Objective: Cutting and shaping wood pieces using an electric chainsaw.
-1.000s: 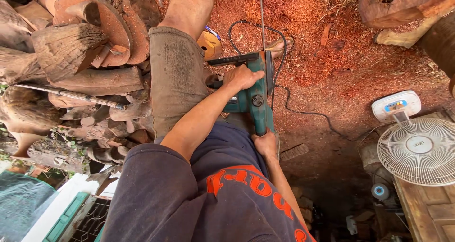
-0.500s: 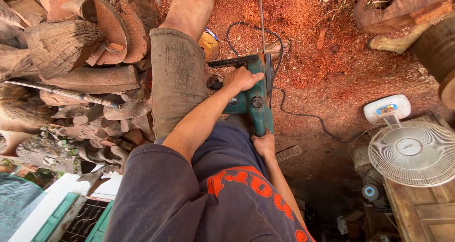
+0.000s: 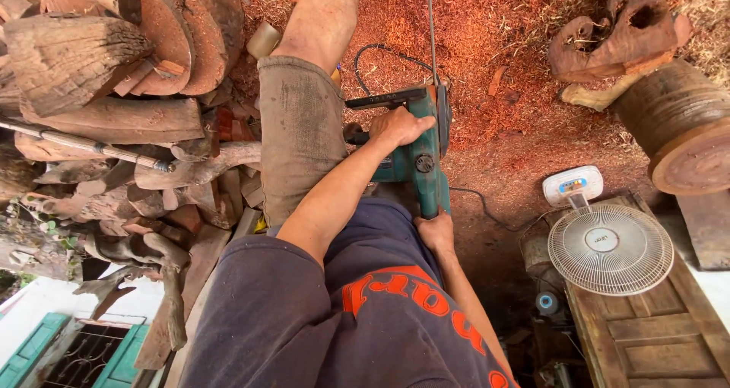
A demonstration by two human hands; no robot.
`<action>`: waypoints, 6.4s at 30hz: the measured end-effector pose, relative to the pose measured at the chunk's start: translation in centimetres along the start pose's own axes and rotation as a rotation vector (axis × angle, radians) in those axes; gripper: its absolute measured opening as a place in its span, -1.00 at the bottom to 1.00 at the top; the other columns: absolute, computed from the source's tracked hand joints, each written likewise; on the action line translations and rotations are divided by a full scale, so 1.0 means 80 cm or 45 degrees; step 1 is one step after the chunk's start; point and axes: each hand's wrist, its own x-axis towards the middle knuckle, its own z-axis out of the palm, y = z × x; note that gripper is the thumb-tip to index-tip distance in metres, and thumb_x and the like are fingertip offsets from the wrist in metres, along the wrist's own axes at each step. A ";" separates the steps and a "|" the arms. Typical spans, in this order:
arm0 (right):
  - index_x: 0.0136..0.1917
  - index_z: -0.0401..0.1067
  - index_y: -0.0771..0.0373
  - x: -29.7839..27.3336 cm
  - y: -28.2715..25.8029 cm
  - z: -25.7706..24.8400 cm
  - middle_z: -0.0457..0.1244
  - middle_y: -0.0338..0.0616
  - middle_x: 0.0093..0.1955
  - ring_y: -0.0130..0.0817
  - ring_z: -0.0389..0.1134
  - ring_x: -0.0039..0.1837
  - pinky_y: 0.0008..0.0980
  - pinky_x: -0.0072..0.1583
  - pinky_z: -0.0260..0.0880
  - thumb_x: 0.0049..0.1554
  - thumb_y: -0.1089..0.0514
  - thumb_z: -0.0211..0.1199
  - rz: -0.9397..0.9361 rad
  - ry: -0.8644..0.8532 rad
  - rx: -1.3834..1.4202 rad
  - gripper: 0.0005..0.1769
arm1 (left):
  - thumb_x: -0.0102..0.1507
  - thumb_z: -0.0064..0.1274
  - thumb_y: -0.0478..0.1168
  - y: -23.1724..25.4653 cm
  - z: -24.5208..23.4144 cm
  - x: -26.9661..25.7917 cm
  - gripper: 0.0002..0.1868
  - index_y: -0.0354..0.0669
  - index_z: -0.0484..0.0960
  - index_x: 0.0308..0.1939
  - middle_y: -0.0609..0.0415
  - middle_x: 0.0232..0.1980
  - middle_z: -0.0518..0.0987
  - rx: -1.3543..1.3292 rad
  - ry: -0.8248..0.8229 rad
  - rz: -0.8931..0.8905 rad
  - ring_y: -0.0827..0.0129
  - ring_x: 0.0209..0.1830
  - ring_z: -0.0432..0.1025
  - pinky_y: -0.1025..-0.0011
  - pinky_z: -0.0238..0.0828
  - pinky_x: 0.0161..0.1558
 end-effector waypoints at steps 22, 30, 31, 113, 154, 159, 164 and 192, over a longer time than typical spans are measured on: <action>0.17 0.48 0.36 -0.002 -0.027 0.003 0.41 0.27 0.00 0.07 0.47 0.13 -0.11 0.20 0.42 -0.12 0.10 0.35 0.036 -0.056 0.024 -0.43 | 0.08 0.02 0.49 0.001 -0.032 -0.010 -0.10 -0.23 0.67 0.11 -0.17 0.16 0.62 -0.034 -0.011 -0.114 0.00 0.17 0.52 0.12 0.41 0.16; 0.19 0.46 0.35 -0.010 -0.044 -0.009 0.40 0.29 0.04 0.08 0.45 0.16 -0.11 0.22 0.40 -0.11 0.10 0.36 0.061 -0.084 0.005 -0.40 | 0.08 0.01 0.47 0.000 -0.031 -0.004 -0.16 -0.21 0.70 0.02 -0.14 0.05 0.68 -0.057 -0.060 -0.089 0.05 0.05 0.58 0.10 0.46 0.05; 0.19 0.46 0.35 -0.009 -0.043 -0.009 0.40 0.29 0.04 0.08 0.45 0.16 -0.11 0.22 0.40 -0.11 0.10 0.36 0.062 -0.084 0.004 -0.40 | 0.08 0.01 0.47 0.002 -0.033 -0.007 -0.16 -0.21 0.70 0.02 -0.14 0.05 0.68 -0.058 -0.061 -0.089 0.05 0.05 0.58 0.10 0.46 0.05; 0.16 0.49 0.32 -0.019 -0.041 0.063 0.39 0.27 0.06 0.11 0.43 0.19 -0.10 0.24 0.39 -0.11 0.12 0.33 0.084 -0.166 0.183 -0.46 | 0.02 0.07 0.45 -0.042 -0.038 -0.014 -0.11 -0.30 0.71 0.03 -0.26 0.09 0.65 0.061 0.037 -0.169 -0.06 0.14 0.54 0.10 0.42 0.15; 0.16 0.48 0.31 -0.014 -0.036 0.076 0.41 0.26 0.01 0.10 0.45 0.14 -0.10 0.21 0.40 -0.13 0.17 0.31 0.088 -0.179 0.240 -0.46 | 0.04 0.08 0.46 -0.058 -0.020 0.003 -0.12 -0.28 0.69 0.02 -0.20 0.04 0.67 0.072 0.016 -0.172 -0.01 0.07 0.57 0.11 0.44 0.10; 0.17 0.47 0.31 -0.015 -0.038 0.076 0.40 0.26 0.02 0.10 0.44 0.15 -0.11 0.21 0.40 -0.12 0.17 0.31 0.089 -0.173 0.220 -0.45 | 0.04 0.06 0.45 -0.056 -0.023 -0.003 -0.16 -0.24 0.72 0.00 -0.17 0.02 0.69 0.074 -0.007 -0.177 0.01 0.06 0.58 0.10 0.45 0.09; 0.16 0.48 0.31 -0.013 -0.040 0.077 0.41 0.25 0.02 0.08 0.45 0.15 -0.12 0.21 0.40 -0.13 0.17 0.31 0.083 -0.171 0.250 -0.46 | 0.05 0.07 0.44 -0.053 -0.025 -0.002 -0.16 -0.23 0.71 0.01 -0.17 0.04 0.68 0.069 0.000 -0.186 0.00 0.08 0.57 0.09 0.44 0.10; 0.18 0.46 0.33 0.001 -0.049 0.090 0.38 0.33 0.04 0.18 0.42 0.17 -0.06 0.21 0.39 -0.12 0.14 0.31 0.021 -0.116 0.234 -0.44 | 0.06 0.07 0.47 -0.050 -0.048 0.010 -0.09 -0.30 0.67 0.07 -0.25 0.16 0.61 0.094 0.064 -0.191 -0.08 0.19 0.51 0.06 0.41 0.16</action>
